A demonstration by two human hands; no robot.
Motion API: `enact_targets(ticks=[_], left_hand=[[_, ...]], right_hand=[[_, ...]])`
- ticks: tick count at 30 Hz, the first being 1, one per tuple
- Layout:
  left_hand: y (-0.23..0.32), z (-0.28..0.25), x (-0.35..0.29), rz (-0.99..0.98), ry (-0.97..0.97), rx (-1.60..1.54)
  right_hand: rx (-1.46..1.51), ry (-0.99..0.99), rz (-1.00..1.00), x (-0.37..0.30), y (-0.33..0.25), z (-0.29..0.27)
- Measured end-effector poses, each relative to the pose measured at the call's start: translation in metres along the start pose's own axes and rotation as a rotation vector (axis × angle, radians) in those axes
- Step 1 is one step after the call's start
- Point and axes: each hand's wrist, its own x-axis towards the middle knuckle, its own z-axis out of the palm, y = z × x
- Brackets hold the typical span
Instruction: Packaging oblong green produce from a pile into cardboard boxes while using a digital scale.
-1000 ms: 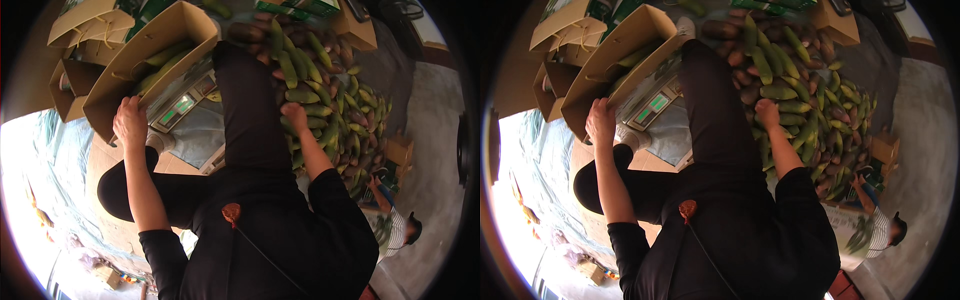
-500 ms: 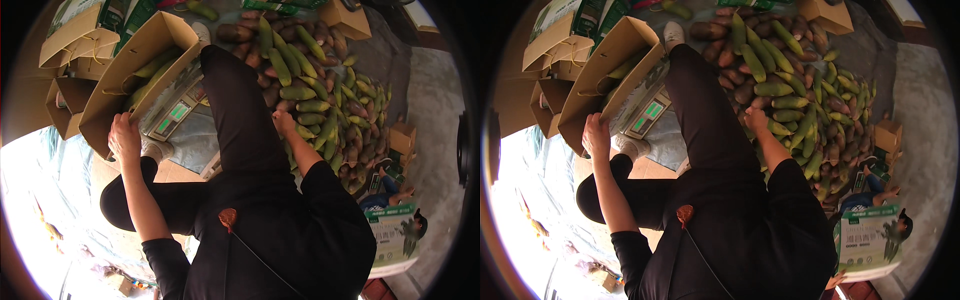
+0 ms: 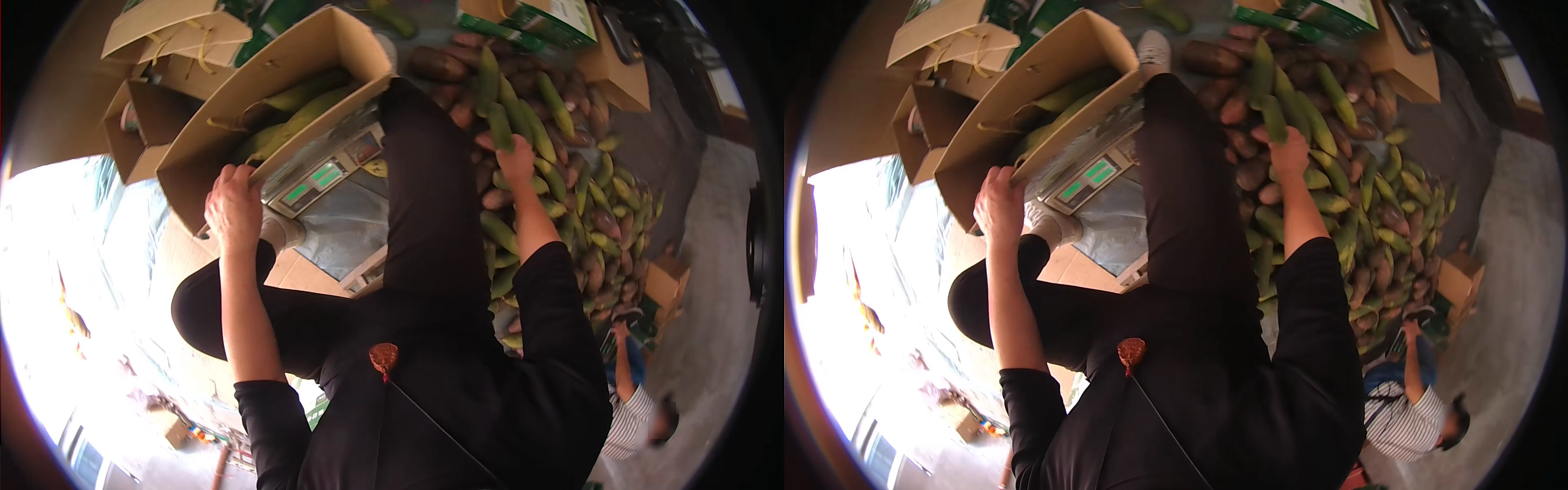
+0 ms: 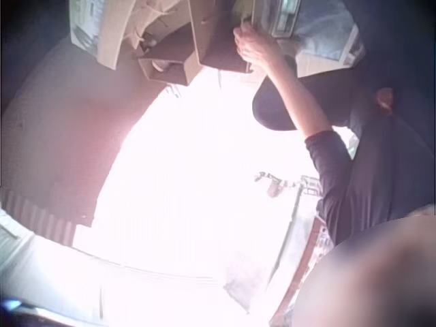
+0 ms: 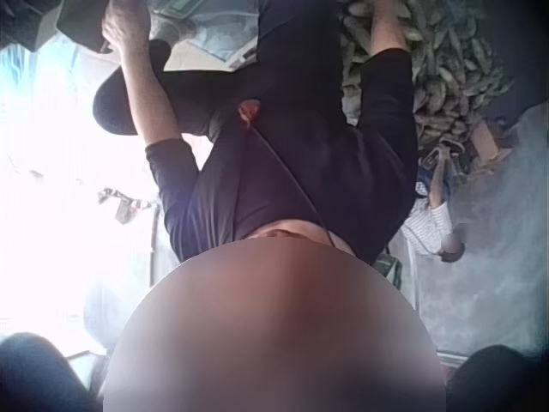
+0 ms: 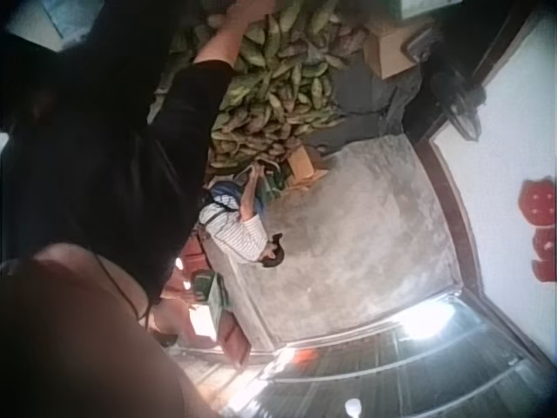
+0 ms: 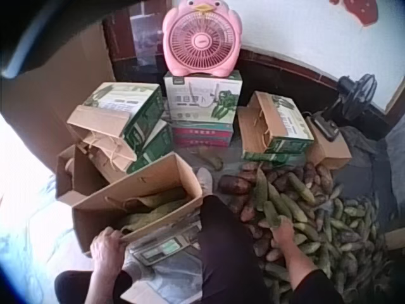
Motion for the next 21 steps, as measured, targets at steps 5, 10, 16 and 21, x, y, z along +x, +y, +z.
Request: enact_targets(ticks=[5,10,16,21], left_hand=[[0.002,0.007,0.005,0.005,0.004,-0.054],[0.0,0.005,0.002,-0.011,-0.003,-0.079],[-0.003,0.003,0.001,-0.014,-0.003,-0.09],[-0.002,0.005,0.004,-0.003,0.005,-0.098]], right_hand=[[0.089,0.003,0.002,0.053,0.015,0.009],[0.029,-0.134,0.087,0.064,-0.001,0.018],[-0.159,-0.164,0.035,0.043,-0.031,0.011],[-0.227,-0.108,-0.108,0.01,-0.024,0.014]])
